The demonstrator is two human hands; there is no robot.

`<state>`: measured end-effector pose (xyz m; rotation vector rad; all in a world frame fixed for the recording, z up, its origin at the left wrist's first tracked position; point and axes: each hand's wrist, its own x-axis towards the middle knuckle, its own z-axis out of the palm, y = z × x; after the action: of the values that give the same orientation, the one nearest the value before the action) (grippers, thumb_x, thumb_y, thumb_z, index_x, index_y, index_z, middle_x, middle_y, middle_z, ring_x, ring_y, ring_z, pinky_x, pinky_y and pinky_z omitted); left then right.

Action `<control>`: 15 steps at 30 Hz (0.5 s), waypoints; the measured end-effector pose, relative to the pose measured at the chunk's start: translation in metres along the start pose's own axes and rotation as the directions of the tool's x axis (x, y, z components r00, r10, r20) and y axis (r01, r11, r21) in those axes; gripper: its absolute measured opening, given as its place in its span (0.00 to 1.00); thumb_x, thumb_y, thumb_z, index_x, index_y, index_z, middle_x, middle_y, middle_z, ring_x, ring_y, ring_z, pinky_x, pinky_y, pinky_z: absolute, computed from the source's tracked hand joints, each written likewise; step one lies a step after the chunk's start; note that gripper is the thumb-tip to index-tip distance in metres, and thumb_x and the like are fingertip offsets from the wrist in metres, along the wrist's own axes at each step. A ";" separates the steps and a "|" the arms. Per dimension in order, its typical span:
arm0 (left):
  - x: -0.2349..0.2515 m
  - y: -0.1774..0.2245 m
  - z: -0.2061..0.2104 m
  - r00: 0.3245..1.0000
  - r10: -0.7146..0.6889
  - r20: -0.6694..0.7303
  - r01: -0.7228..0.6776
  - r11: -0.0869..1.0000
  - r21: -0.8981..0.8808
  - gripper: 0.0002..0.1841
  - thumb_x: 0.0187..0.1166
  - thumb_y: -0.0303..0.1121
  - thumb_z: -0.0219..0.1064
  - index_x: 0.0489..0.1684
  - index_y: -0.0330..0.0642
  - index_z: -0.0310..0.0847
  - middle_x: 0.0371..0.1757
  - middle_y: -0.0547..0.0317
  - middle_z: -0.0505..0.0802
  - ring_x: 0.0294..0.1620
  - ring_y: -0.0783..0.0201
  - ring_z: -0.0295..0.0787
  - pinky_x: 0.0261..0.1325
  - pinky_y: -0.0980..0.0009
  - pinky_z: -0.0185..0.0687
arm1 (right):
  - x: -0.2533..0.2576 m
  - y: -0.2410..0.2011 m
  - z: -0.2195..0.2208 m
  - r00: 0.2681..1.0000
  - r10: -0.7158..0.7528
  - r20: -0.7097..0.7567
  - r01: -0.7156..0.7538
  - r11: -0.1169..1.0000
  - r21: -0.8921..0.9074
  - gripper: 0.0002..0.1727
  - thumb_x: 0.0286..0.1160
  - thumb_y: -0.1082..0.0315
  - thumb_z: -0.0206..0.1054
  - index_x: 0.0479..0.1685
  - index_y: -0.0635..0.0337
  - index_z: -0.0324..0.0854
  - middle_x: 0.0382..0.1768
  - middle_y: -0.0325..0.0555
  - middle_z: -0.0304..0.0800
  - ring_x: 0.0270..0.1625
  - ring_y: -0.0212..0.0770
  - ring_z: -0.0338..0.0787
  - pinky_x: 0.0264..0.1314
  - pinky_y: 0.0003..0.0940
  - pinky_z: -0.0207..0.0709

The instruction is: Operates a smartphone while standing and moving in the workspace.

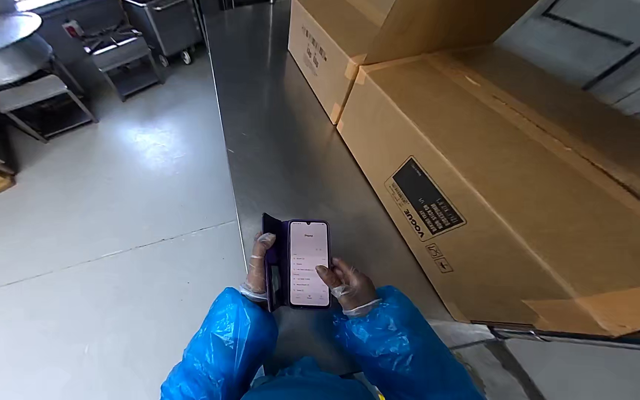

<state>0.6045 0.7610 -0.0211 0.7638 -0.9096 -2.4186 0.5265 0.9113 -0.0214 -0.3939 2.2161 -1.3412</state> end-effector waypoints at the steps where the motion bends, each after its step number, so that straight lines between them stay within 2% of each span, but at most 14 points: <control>1: 0.006 0.000 -0.002 1.000 -0.014 0.002 0.014 1.000 0.007 0.13 0.82 0.40 0.49 0.53 0.51 0.78 0.34 0.66 0.93 0.33 0.74 0.92 0.36 0.74 0.90 | 0.002 0.004 0.003 0.998 -0.051 -0.040 0.050 0.998 -0.022 0.28 0.76 0.64 0.73 0.72 0.71 0.76 0.53 0.59 0.93 0.53 0.47 0.93 0.62 0.45 0.82; 3: 0.017 0.001 -0.005 0.999 -0.044 -0.004 0.044 0.999 0.012 0.13 0.85 0.40 0.47 0.54 0.52 0.77 0.33 0.67 0.93 0.32 0.75 0.92 0.35 0.75 0.90 | 0.005 0.017 0.004 0.951 -0.275 -0.143 0.259 0.958 -0.123 0.32 0.75 0.61 0.72 0.74 0.73 0.74 0.61 0.63 0.89 0.59 0.52 0.92 0.63 0.47 0.84; 4: 0.021 0.000 -0.007 0.998 -0.054 -0.010 0.054 0.998 0.008 0.13 0.85 0.40 0.47 0.54 0.53 0.77 0.33 0.68 0.93 0.32 0.76 0.92 0.35 0.76 0.89 | 0.007 0.027 0.003 0.878 -0.443 -0.181 0.402 0.888 -0.224 0.33 0.76 0.57 0.68 0.74 0.74 0.74 0.66 0.64 0.87 0.65 0.53 0.90 0.65 0.46 0.83; 5: 0.024 -0.001 -0.009 0.998 -0.056 -0.013 0.056 0.998 0.004 0.13 0.86 0.40 0.46 0.54 0.53 0.77 0.33 0.68 0.93 0.32 0.76 0.92 0.35 0.76 0.90 | 0.011 0.037 0.001 0.775 -0.602 -0.193 0.524 0.782 -0.338 0.32 0.79 0.52 0.62 0.71 0.71 0.78 0.70 0.64 0.84 0.71 0.54 0.86 0.70 0.46 0.80; 6: 0.028 -0.003 -0.011 0.998 -0.058 -0.006 0.058 0.998 -0.001 0.13 0.86 0.40 0.47 0.55 0.53 0.77 0.33 0.68 0.93 0.32 0.76 0.92 0.35 0.76 0.90 | 0.015 0.044 -0.002 0.683 -0.711 -0.167 0.607 0.680 -0.411 0.30 0.85 0.47 0.55 0.68 0.64 0.82 0.73 0.62 0.81 0.79 0.54 0.79 0.79 0.47 0.73; 7: 0.030 -0.004 -0.013 0.998 -0.062 0.006 0.062 0.998 0.001 0.13 0.86 0.40 0.47 0.55 0.52 0.76 0.34 0.68 0.93 0.33 0.76 0.92 0.36 0.76 0.90 | 0.015 0.051 -0.002 0.631 -0.765 -0.128 0.655 0.613 -0.442 0.28 0.89 0.45 0.48 0.66 0.54 0.85 0.78 0.58 0.77 0.85 0.53 0.70 0.86 0.46 0.64; 8: 0.032 -0.005 -0.016 0.997 -0.070 0.019 0.070 0.998 0.000 0.13 0.84 0.41 0.48 0.55 0.53 0.77 0.34 0.68 0.94 0.33 0.76 0.92 0.36 0.76 0.90 | 0.014 0.056 0.000 0.611 -0.786 -0.092 0.675 0.578 -0.458 0.27 0.91 0.43 0.45 0.63 0.44 0.86 0.81 0.54 0.74 0.89 0.52 0.64 0.90 0.47 0.58; 10: 0.034 -0.007 -0.018 0.996 -0.080 0.033 0.080 0.997 -0.005 0.13 0.84 0.41 0.49 0.51 0.54 0.79 0.33 0.68 0.94 0.33 0.76 0.93 0.35 0.76 0.90 | 0.012 0.064 0.009 0.613 -0.787 -0.072 0.675 0.569 -0.470 0.23 0.87 0.43 0.51 0.57 0.38 0.90 0.80 0.55 0.75 0.89 0.56 0.64 0.90 0.51 0.57; 12: 0.035 -0.010 -0.020 0.996 -0.078 0.052 0.079 0.997 -0.012 0.12 0.83 0.42 0.51 0.48 0.55 0.81 0.33 0.68 0.94 0.33 0.76 0.93 0.35 0.75 0.90 | 0.013 0.064 0.014 0.666 -0.734 -0.129 0.617 0.641 -0.457 0.24 0.71 0.44 0.67 0.58 0.46 0.91 0.79 0.63 0.76 0.86 0.62 0.68 0.87 0.56 0.61; 14: 0.036 -0.014 -0.025 0.993 -0.087 0.074 0.087 0.996 0.004 0.11 0.82 0.43 0.53 0.50 0.56 0.80 0.34 0.69 0.94 0.34 0.76 0.93 0.36 0.75 0.90 | 0.017 0.063 0.014 0.698 -0.690 -0.189 0.572 0.697 -0.433 0.37 0.58 0.44 0.76 0.68 0.56 0.84 0.80 0.71 0.70 0.86 0.67 0.66 0.86 0.59 0.62; 15: 0.036 -0.014 -0.026 0.992 -0.097 0.078 0.096 0.995 0.018 0.11 0.82 0.43 0.53 0.50 0.57 0.80 0.34 0.70 0.94 0.34 0.76 0.93 0.35 0.76 0.90 | 0.021 0.062 0.014 0.686 -0.695 -0.215 0.567 0.695 -0.442 0.44 0.53 0.43 0.79 0.73 0.58 0.79 0.81 0.72 0.68 0.86 0.67 0.65 0.86 0.58 0.62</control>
<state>0.5909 0.7384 -0.0599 0.7384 -0.9416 -2.5452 0.5178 0.9202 -0.0874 -1.2567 2.7874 -1.4358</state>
